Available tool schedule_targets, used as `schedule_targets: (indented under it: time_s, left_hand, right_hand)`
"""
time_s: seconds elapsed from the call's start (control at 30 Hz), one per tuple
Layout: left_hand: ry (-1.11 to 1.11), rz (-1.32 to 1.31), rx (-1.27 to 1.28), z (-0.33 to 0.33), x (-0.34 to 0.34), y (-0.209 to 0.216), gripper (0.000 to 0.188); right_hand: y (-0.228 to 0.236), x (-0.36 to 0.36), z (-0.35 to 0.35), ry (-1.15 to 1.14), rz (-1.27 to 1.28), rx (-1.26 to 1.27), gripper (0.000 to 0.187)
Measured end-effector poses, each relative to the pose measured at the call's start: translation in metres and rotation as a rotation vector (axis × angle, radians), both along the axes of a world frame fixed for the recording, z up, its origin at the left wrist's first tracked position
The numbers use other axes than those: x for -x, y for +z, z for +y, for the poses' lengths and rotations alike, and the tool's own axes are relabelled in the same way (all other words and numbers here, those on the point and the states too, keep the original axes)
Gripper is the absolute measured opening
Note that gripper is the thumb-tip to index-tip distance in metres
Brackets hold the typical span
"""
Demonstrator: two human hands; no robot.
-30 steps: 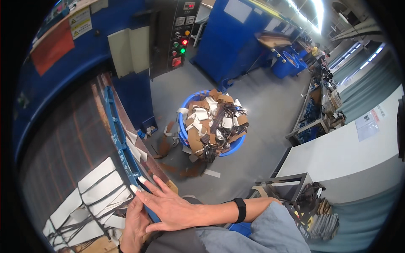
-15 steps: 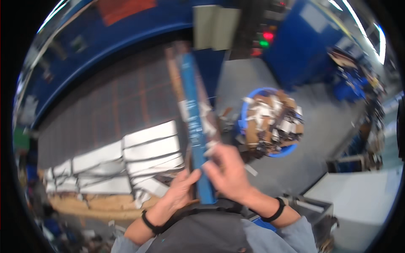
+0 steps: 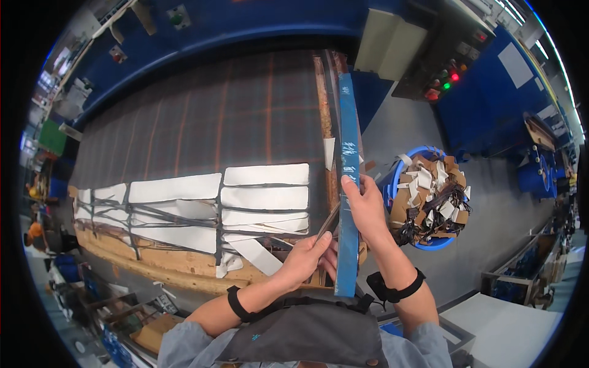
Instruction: The person assembles a blue metal frame onto a wooden base by hand. They align the frame, insert it into slots, and secure it using black straps. The person also handles a white cloth and a long strip of material during the process.
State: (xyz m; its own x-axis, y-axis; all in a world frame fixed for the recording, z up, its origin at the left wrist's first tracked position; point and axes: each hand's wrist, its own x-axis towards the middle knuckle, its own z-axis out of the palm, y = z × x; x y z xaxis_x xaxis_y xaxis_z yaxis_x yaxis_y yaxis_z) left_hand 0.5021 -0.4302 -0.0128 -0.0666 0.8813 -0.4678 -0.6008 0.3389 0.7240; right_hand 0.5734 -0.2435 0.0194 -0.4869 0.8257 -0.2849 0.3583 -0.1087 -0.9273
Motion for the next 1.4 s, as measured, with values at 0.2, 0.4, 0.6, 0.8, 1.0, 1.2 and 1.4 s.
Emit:
schedule_targets:
  time_s: [0.2, 0.4, 0.6, 0.8, 1.0, 1.2, 1.4]
  left_hand:
    - [-0.013, 0.045, 0.051, -0.006, 0.013, 0.022, 0.052]
    - [-0.136, 0.168, 0.069, -0.013, 0.033, 0.041, 0.052]
    - [-0.215, 0.816, 0.026, -0.002, 0.036, 0.046, 0.051]
    - [0.001, 0.992, -0.237, 0.041, 0.028, 0.068, 0.069]
    - [-0.009, 0.963, -0.275, 0.047, 0.029, 0.067, 0.049]
    - [0.098, 1.078, -0.241, 0.041, 0.031, 0.064, 0.029]
    - [0.267, 1.150, -0.060, 0.004, 0.070, 0.031, 0.027]
  right_hand:
    - [0.001, -0.015, -0.005, -0.114, 0.186, 0.072, 0.052]
    - [0.023, -0.043, 0.001, -0.020, 0.321, 0.122, 0.045]
    - [0.048, -0.057, -0.013, 0.073, 0.372, 0.074, 0.045]
    - [0.046, -0.049, -0.033, 0.096, 0.436, 0.081, 0.047]
    - [0.040, -0.054, -0.034, 0.133, 0.374, 0.090, 0.047]
    - [0.031, -0.058, -0.042, 0.053, 0.424, 0.197, 0.044]
    - [0.031, -0.080, -0.036, -0.022, 0.456, 0.240, 0.037]
